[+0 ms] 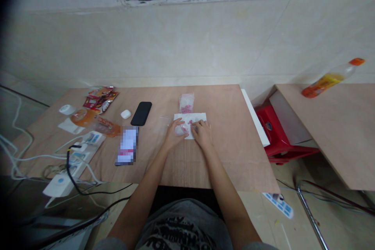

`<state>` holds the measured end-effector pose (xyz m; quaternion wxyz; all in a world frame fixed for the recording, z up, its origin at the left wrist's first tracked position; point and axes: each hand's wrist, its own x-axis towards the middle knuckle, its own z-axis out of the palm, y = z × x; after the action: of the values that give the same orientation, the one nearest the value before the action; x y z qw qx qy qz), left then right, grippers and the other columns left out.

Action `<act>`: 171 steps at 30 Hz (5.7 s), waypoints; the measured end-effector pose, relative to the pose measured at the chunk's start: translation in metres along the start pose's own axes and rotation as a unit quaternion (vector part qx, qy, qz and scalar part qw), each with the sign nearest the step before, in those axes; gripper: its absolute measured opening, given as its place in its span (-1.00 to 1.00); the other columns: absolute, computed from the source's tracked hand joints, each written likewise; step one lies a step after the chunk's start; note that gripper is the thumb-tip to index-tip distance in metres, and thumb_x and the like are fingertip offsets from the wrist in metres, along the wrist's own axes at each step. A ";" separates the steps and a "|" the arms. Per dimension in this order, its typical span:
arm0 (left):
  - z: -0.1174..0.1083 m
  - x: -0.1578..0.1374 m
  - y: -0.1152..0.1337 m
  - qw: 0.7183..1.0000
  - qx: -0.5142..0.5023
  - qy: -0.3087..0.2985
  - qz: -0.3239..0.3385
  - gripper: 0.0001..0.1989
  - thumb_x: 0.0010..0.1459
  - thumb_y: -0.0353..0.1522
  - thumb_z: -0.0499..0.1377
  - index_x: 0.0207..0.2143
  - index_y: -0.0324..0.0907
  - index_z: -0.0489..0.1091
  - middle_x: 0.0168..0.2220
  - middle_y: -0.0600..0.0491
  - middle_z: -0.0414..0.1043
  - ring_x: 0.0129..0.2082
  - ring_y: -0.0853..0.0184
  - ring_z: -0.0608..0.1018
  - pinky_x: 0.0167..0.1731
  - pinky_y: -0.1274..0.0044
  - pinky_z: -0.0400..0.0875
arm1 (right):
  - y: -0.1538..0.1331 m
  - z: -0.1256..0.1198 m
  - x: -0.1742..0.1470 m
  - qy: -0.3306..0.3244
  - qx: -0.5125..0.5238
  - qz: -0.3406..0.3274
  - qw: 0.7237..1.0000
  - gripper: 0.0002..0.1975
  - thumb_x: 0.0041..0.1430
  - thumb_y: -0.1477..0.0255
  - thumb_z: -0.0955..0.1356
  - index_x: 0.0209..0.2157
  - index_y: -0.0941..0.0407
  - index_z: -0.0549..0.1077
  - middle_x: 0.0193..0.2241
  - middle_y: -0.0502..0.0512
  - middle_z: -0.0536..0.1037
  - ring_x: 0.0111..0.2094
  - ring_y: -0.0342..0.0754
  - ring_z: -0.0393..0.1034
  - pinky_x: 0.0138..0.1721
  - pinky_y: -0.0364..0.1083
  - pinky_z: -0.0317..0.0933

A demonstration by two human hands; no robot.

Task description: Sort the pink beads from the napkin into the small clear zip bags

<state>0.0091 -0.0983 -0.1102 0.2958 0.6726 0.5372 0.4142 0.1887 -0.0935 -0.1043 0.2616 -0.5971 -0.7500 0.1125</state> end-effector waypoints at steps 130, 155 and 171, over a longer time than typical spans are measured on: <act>-0.012 -0.009 0.050 0.906 -0.379 0.063 -0.177 -0.17 -0.11 -0.15 0.39 0.19 -0.16 0.20 -0.31 0.00 0.60 -0.32 0.28 0.63 -0.16 0.42 0.50 | -0.003 -0.019 -0.020 -0.014 0.490 0.049 0.870 -0.42 0.03 0.23 0.45 0.08 -0.01 0.26 -0.37 -0.02 0.52 -0.30 -0.04 0.43 -0.16 0.00 0.29; -0.003 -0.017 0.011 0.945 -0.157 0.259 -0.121 -0.78 0.15 -0.22 0.16 -0.27 -0.19 0.38 -0.45 0.07 0.43 -0.43 0.39 0.49 -0.39 0.58 0.37 | 0.016 0.013 0.172 0.019 0.433 0.085 0.897 -0.48 -0.14 0.35 0.47 -0.12 0.06 0.26 -0.60 -0.18 0.38 -0.51 -0.09 0.40 -0.39 -0.08 0.31; 0.000 -0.017 0.010 0.950 -0.147 0.250 -0.115 -0.79 0.13 -0.23 0.17 -0.25 -0.18 0.39 -0.44 0.06 0.42 -0.44 0.38 0.48 -0.39 0.56 0.37 | 0.029 0.009 0.071 0.094 0.398 0.105 0.907 -0.63 -0.01 0.21 0.37 -0.20 0.15 0.43 -0.48 0.01 0.42 -0.47 -0.10 0.28 -0.40 -0.10 0.19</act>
<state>0.0120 -0.1175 -0.1061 0.2933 0.4296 0.6008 0.6070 0.1971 -0.0168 -0.1077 0.5333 -0.5266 -0.5480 0.3716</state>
